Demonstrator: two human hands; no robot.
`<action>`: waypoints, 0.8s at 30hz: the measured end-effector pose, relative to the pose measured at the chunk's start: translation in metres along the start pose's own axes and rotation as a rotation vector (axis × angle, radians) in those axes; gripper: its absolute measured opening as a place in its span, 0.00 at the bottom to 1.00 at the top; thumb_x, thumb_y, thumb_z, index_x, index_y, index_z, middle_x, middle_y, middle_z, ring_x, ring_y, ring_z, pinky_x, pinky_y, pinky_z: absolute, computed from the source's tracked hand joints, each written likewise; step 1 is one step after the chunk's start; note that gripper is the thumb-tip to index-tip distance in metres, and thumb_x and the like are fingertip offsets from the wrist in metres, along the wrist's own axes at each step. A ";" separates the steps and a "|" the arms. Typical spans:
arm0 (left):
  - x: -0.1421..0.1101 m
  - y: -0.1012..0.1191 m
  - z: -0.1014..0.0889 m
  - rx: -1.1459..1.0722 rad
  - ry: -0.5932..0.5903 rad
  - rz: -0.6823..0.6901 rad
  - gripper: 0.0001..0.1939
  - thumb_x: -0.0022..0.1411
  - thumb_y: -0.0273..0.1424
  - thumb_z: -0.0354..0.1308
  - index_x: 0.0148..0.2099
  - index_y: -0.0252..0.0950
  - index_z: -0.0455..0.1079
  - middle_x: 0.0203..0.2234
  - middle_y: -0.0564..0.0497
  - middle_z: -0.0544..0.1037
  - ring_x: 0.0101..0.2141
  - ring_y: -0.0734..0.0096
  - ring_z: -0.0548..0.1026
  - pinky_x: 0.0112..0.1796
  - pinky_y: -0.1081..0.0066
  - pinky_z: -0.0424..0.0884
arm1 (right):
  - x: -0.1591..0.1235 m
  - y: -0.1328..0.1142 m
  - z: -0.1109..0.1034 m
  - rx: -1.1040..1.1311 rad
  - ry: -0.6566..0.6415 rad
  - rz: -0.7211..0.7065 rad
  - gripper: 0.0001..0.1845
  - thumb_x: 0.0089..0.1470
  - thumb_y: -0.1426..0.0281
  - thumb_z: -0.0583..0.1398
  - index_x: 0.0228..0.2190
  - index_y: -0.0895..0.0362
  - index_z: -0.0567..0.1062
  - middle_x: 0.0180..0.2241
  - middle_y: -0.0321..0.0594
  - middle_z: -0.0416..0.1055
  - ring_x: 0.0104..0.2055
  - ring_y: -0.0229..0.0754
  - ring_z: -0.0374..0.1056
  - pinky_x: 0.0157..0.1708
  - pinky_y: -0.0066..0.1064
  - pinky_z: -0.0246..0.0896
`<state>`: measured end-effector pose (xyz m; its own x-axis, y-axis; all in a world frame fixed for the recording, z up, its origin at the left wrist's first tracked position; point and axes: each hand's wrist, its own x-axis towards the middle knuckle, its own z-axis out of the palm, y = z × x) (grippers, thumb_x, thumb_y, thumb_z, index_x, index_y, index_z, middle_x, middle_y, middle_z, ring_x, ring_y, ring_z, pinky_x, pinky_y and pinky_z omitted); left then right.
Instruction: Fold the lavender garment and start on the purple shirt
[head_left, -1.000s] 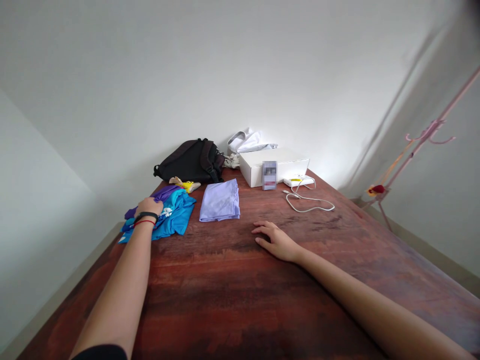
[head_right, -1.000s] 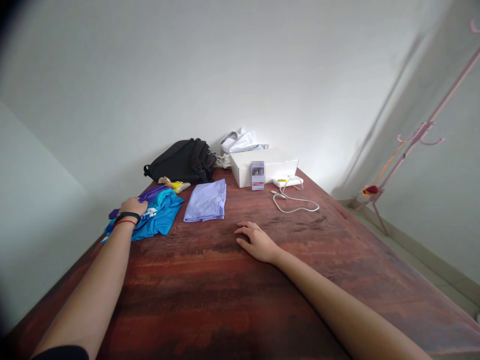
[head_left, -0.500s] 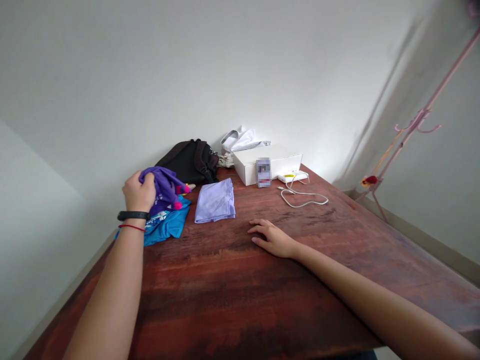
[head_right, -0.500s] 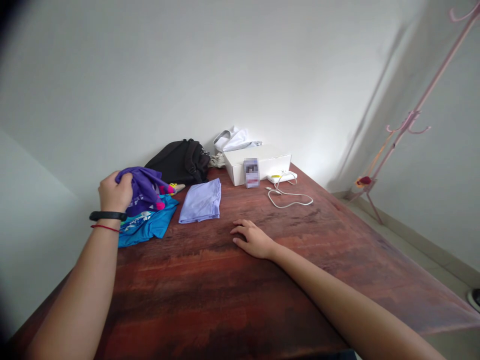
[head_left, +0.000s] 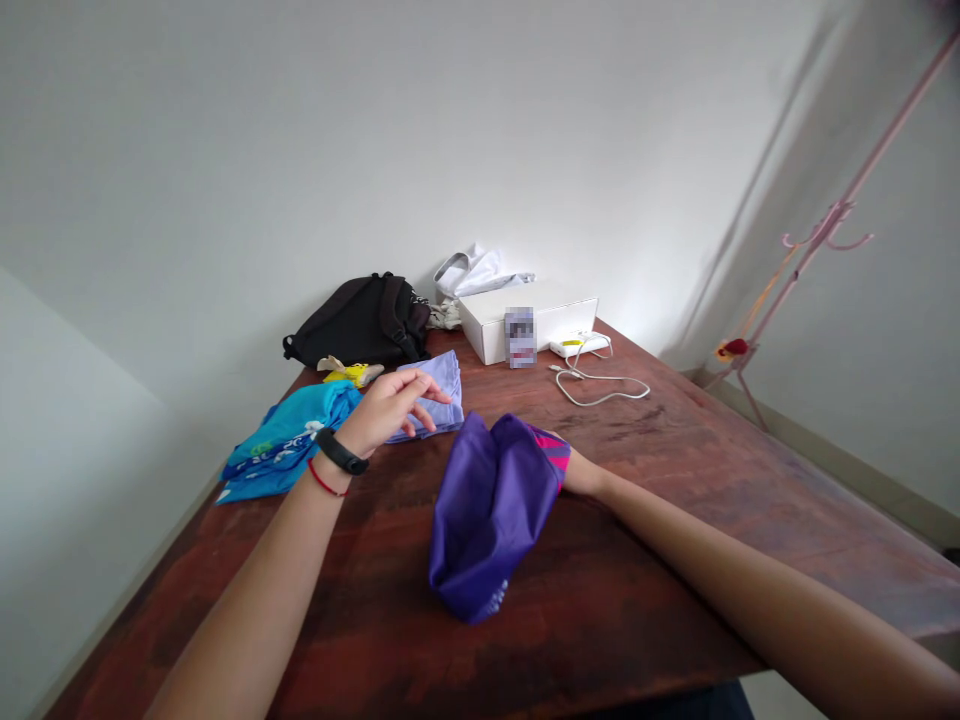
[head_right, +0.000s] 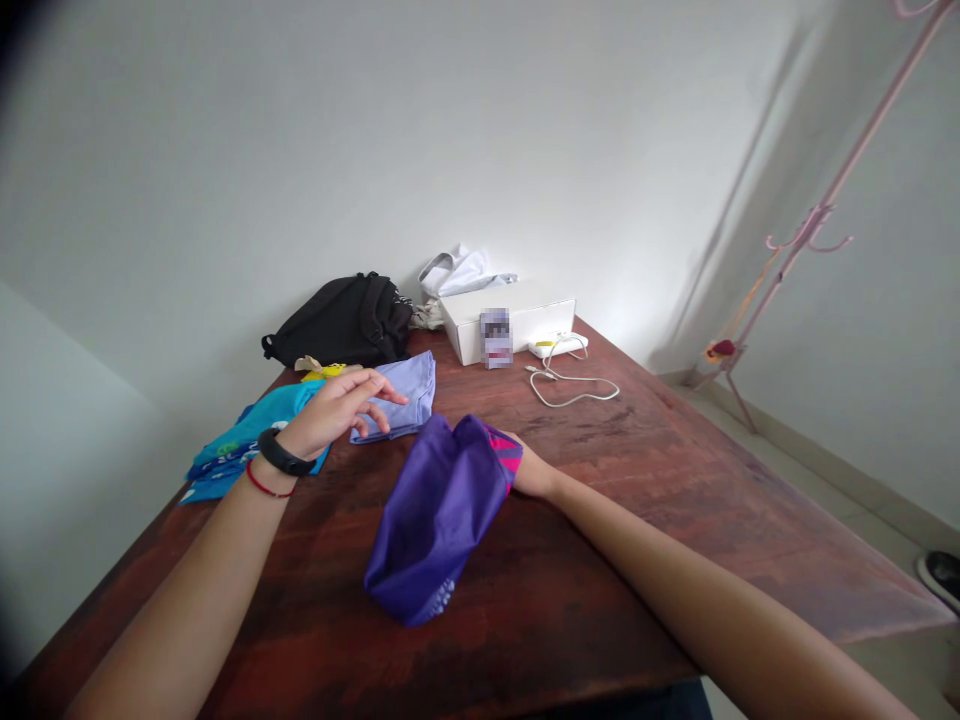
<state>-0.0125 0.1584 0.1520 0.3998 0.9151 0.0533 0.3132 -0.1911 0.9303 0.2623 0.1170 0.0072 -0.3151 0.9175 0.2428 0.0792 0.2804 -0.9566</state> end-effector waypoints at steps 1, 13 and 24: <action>0.001 -0.002 0.004 0.058 -0.028 0.008 0.21 0.63 0.50 0.57 0.39 0.35 0.68 0.43 0.42 0.81 0.25 0.70 0.79 0.20 0.77 0.65 | 0.001 -0.001 0.001 0.021 -0.015 0.010 0.26 0.49 0.50 0.68 0.45 0.52 0.80 0.49 0.43 0.78 0.54 0.56 0.70 0.57 0.48 0.65; -0.011 -0.032 0.051 0.674 -0.501 0.103 0.22 0.60 0.42 0.64 0.55 0.41 0.70 0.50 0.45 0.79 0.49 0.55 0.77 0.48 0.62 0.71 | 0.002 -0.003 0.005 0.143 -0.067 0.076 0.20 0.54 0.57 0.67 0.45 0.56 0.78 0.47 0.43 0.78 0.49 0.48 0.73 0.53 0.42 0.68; -0.009 -0.045 0.075 0.756 -0.352 0.148 0.41 0.63 0.46 0.60 0.73 0.40 0.50 0.65 0.41 0.66 0.62 0.51 0.67 0.59 0.59 0.65 | -0.002 -0.007 0.002 0.072 -0.129 -0.021 0.29 0.56 0.53 0.65 0.54 0.55 0.73 0.44 0.42 0.75 0.44 0.44 0.72 0.48 0.37 0.68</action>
<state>0.0342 0.1324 0.0827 0.6876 0.7220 -0.0774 0.6783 -0.6006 0.4233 0.2605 0.1122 0.0132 -0.4349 0.8665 0.2450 0.0044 0.2742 -0.9617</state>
